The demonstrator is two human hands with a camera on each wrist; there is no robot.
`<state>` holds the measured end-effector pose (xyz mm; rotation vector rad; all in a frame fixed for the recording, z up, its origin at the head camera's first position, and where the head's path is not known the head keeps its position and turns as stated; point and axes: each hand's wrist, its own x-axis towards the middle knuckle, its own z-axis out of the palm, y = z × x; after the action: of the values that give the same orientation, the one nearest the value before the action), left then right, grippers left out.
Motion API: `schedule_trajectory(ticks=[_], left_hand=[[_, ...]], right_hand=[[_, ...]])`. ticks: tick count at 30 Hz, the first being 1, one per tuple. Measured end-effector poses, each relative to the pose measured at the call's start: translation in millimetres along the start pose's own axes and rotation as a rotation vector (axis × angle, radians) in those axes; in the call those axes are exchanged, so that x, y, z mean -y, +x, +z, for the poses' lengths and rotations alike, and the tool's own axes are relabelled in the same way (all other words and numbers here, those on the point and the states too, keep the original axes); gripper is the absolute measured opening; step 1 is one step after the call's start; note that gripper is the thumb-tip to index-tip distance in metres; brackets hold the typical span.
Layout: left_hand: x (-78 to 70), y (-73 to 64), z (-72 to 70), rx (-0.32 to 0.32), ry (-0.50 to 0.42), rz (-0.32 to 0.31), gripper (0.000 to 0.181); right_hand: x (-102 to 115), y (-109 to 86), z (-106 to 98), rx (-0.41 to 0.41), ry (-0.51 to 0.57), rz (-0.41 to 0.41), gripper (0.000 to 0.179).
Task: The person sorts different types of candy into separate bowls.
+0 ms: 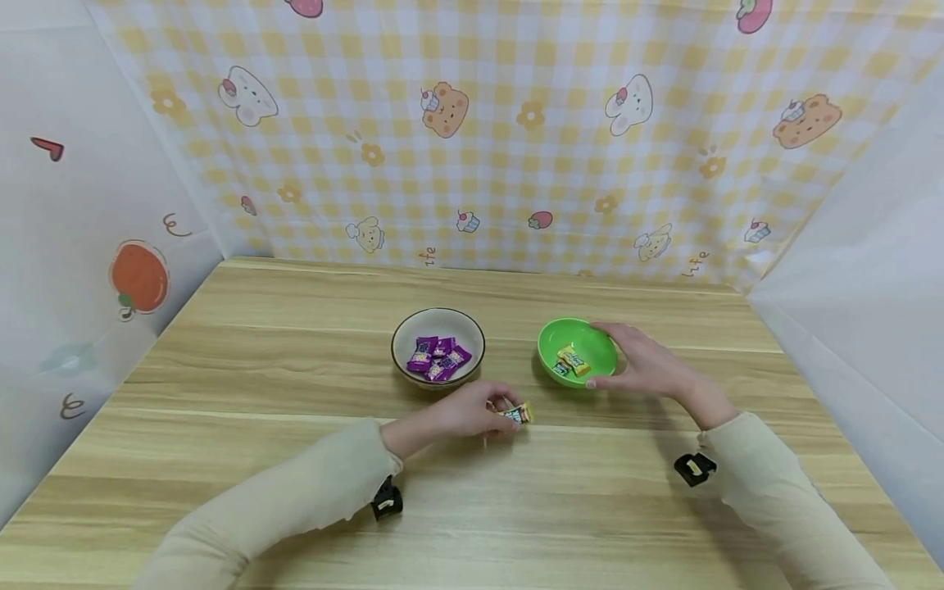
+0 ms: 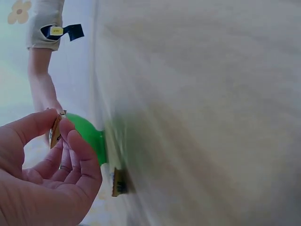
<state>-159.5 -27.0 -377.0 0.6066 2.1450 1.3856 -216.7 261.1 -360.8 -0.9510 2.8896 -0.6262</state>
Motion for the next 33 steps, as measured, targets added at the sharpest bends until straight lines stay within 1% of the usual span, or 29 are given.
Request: schedule_trajectory(ticks=[3,7,15,22,29,33], left_hand=[[-4.3,4.1,-1.6,-0.003,-0.019,-0.004,0.022],[-10.7,11.7,-4.2,-0.013,-0.021,0.006,0.022],[-24.3,28.1,-7.2,-0.073,-0.03,-0.021,0.024],[-33.9,44.8,-9.3,-0.086,-0.03,-0.001,0.026],[-45.9,60.4,-6.7,-0.126,-0.025,0.006,0.026],[-51.2,67.2,-4.6,-0.13,0.0,0.003,0.026]], right_hand=[[0,0.0,0,0.001,0.001,-0.002,0.092],[-1,-0.2,0,-0.001,0.002,-0.004,0.092],[0,-0.9,0,-0.001,0.003,0.009,0.093],[1,-0.4,0,0.003,0.007,0.015,0.093],[0,-0.5,0,0.006,0.013,0.005,0.091],[0,-0.6,0,0.007,0.013,0.0,0.09]])
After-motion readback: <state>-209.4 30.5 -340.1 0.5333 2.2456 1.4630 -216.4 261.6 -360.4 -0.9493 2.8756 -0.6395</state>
